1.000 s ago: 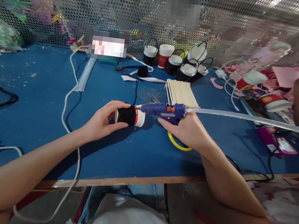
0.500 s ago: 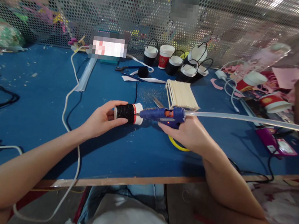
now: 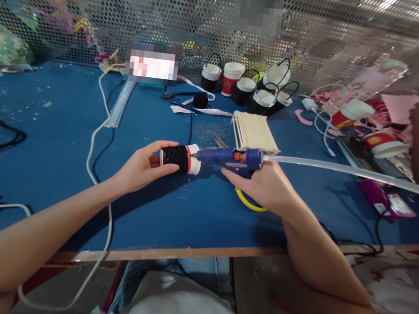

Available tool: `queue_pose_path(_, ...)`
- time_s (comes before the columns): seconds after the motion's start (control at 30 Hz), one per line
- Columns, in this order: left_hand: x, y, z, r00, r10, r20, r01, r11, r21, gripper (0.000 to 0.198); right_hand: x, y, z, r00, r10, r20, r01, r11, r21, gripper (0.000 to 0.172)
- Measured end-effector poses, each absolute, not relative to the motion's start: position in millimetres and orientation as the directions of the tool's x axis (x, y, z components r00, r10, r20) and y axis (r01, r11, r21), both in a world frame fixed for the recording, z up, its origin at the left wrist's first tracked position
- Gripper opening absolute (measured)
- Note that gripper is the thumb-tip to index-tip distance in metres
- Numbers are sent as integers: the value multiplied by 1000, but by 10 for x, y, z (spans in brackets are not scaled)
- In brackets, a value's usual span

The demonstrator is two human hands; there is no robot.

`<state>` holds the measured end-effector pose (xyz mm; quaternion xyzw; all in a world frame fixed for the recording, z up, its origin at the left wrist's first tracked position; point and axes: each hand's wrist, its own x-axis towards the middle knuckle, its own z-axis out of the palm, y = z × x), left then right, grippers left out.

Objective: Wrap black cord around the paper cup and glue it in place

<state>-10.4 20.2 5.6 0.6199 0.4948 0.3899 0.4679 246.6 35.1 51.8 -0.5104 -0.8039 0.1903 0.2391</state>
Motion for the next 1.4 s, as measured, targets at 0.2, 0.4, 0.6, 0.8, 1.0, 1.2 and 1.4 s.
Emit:
queue_pose_path(0.2,-107,202,44,222,975,-1,225,-50,973,54,2437,363,511,-380,900,213,716,432,-548,21)
queue_pose_path(0.4,-128,207,33,231,973,7,240,-64,969,52,2457,361,492,-397,892,215,729,449,-517,21)
queue_pose_path(0.6,-105,219,48,199,980,-3,223,-42,974,51,2453,352,505,-407,879,249,736,477,-480,22)
queue_pose_path(0.8,-82,222,76,167,985,-31,237,-10,971,54,2467,335,523,-451,871,194,743,487,-460,26)
queue_pose_path(1.0,-89,218,79,174,984,-30,259,-17,966,53,2474,327,536,-438,875,208,739,482,-470,22)
queue_pose_path(1.2,-117,207,71,261,965,13,231,-76,970,52,2475,336,543,-400,899,180,733,432,-526,21)
queue_pose_path(1.4,-133,211,49,338,939,62,211,-139,967,52,2477,354,552,-399,896,197,733,440,-519,22)
